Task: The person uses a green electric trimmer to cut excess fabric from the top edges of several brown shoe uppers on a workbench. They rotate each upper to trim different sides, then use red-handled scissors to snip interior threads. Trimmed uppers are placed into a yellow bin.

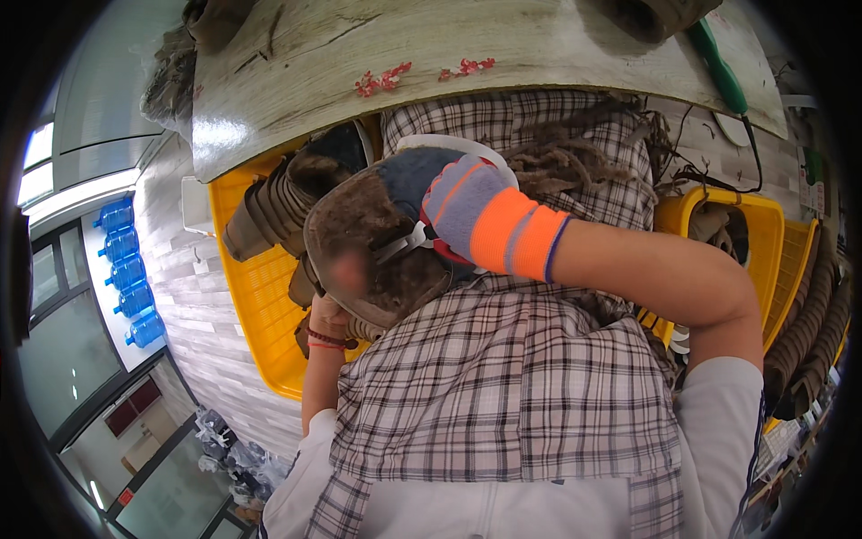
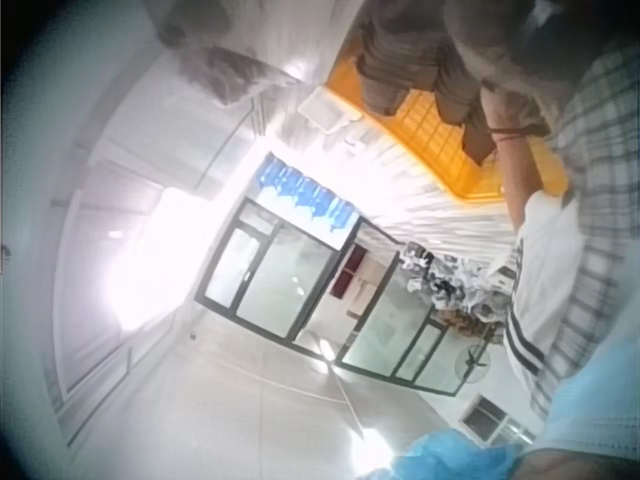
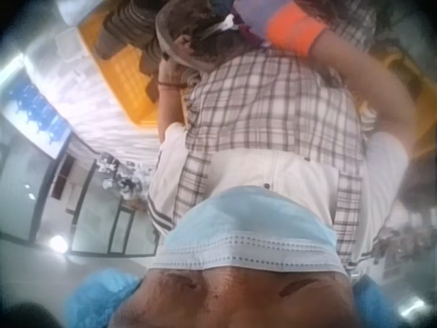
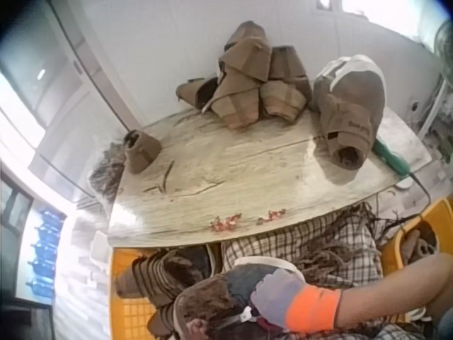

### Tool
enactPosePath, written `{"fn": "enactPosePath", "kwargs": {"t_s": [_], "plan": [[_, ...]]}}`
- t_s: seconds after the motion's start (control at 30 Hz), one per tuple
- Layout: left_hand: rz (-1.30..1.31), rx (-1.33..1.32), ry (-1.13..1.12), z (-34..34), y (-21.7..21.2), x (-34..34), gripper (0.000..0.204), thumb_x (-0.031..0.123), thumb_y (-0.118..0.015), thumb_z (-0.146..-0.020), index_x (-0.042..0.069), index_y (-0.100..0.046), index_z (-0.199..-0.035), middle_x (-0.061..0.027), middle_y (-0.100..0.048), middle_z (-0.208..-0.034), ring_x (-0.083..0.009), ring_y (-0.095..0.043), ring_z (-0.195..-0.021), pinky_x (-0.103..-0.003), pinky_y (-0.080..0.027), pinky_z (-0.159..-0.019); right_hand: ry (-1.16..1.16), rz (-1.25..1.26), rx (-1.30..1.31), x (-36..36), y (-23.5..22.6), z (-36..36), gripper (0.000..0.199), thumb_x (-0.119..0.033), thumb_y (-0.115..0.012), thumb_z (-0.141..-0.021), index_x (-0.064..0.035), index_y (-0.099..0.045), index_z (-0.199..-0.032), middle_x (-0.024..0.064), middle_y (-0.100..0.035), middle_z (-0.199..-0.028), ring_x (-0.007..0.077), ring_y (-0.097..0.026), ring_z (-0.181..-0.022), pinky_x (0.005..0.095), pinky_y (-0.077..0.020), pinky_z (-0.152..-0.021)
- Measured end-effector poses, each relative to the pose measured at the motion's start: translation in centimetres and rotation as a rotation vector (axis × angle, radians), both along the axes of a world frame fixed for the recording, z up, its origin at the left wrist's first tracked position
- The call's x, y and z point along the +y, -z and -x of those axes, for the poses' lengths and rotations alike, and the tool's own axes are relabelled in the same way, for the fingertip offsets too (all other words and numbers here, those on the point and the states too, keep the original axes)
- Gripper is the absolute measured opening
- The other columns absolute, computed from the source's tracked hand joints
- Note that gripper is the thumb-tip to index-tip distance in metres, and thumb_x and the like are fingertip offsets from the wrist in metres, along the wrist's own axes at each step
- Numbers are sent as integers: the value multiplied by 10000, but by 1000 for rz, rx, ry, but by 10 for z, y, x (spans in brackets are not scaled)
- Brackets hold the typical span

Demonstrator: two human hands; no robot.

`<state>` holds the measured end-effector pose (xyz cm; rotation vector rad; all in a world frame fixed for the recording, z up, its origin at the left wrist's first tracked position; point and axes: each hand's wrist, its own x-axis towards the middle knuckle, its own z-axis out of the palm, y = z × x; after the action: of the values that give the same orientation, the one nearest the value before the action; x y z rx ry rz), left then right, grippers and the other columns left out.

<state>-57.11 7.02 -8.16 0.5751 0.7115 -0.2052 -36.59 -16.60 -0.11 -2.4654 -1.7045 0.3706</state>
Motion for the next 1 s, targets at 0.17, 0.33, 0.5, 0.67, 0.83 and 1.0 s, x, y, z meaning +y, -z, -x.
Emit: {"fn": "enactPosePath", "kwargs": {"t_s": [0.17,0.33,0.5,0.67,0.83,1.0], "plan": [[-23,3,3,-2,-1,-2,462,160,-793,-720,14,-537,-1077,-20,-566,-907,-132,-610,-783,-232,-545,-732,-53,121,-22,13,4,4,224,-312,-700,-692,-128,-663,-814,40,-630,-746,207,-617,-747,334,-463,-610],[-41,26,-16,-2,-2,-3,449,155,-785,-730,16,-534,-1076,-18,-560,-916,-130,-603,-767,-232,-545,-726,-30,129,-3,15,10,6,187,-239,-723,-634,-115,-675,-765,49,-639,-716,207,-623,-716,333,-462,-606],[12,18,-19,2,1,-2,413,92,-755,-750,35,-538,-1096,-24,-565,-983,-134,-601,-848,-225,-545,-708,67,-11,185,-3,-2,-8,266,-319,-710,-686,-112,-649,-841,73,-622,-764,255,-605,-772,350,-471,-670],[-470,-187,91,16,26,1,365,19,-635,-828,59,-540,-1178,-45,-571,-1104,-186,-562,-1039,-298,-521,-814,205,-217,150,-40,-1,-11,260,-298,-730,-663,-125,-639,-835,70,-608,-778,265,-587,-780,367,-464,-696],[-1188,-313,393,-9,2,-4,306,87,-537,-891,37,-568,-1192,-76,-582,-1125,-210,-555,-1050,-346,-470,-884,424,-497,83,-76,11,-22,282,-250,-746,-648,-99,-617,-849,91,-609,-800,299,-579,-772,389,-471,-691],[-1757,-579,150,-99,-178,-30,307,116,-585,-812,12,-645,-1095,-100,-631,-963,-207,-600,-902,-324,-465,-810,808,-799,-62,-122,33,-22,250,-120,-725,-667,-59,-589,-867,133,-582,-797,331,-548,-691,359,-468,-620]]}}
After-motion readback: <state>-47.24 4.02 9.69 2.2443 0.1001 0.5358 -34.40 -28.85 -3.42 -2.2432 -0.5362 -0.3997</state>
